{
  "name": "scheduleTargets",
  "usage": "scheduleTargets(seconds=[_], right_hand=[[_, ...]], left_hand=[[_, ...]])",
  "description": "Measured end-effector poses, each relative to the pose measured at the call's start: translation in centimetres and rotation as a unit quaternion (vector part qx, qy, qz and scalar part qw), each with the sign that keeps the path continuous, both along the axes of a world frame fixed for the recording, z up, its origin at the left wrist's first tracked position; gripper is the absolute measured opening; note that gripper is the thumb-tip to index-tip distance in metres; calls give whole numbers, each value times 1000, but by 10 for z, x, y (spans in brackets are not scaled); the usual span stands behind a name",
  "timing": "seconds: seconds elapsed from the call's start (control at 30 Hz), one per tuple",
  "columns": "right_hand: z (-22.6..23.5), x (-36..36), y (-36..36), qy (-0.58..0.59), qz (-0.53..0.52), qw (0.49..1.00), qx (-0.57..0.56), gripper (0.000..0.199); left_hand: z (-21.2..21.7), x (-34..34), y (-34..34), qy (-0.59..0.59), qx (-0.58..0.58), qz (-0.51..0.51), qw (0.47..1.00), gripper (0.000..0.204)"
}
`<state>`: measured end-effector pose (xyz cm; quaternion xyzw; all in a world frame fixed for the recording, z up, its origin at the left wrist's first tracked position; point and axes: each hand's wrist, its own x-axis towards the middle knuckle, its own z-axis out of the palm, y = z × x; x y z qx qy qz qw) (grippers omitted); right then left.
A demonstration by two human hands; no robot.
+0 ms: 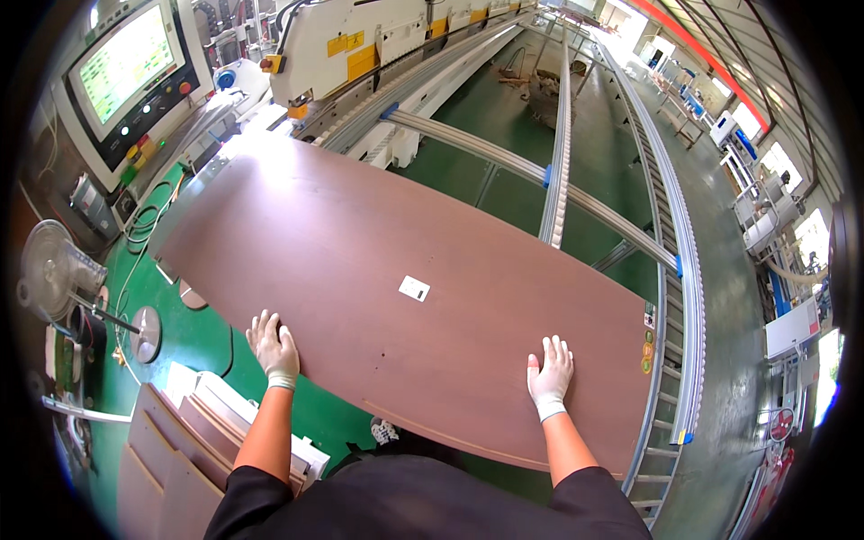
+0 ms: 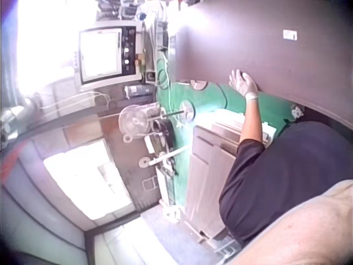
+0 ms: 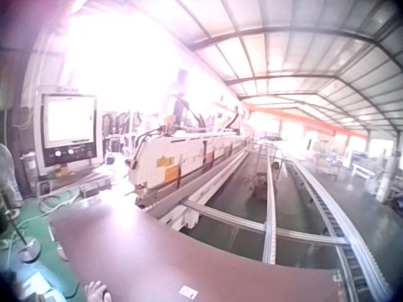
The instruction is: The person picks up a large wooden board from a stack, carries it across a workshop, and places it onto a guide rail of a large industrial machine with the assistance of another person.
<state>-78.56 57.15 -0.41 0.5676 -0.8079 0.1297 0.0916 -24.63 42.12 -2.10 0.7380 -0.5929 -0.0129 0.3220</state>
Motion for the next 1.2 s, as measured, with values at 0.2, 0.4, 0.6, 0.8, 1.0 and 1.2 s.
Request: scheduleTargets(seconds=[0.2,0.4,0.6,0.8,1.0,1.2], right_hand=[[-1,-2,-3,-9,-1,1000,-3,54],[-7,-7,-2,22,37,998,-37,51],[-18,-9,1,10,9,1000,-7,53],[-19,-7,1,8,0,1000,11,53],[-13,-10,-4,36,21,999,-18,51],[-7,-4,0,4,-2,1000,-13,53]], left_hand=[[1,-1,3,10,-3,2,1000,33],[4,1,1,-21,-44,-5,999,32],[1,2,3,13,-17,5,1000,33],[3,2,6,25,-8,11,1000,33],[0,1,2,14,-51,2,999,28],[-1,-1,4,39,-37,1,999,27]])
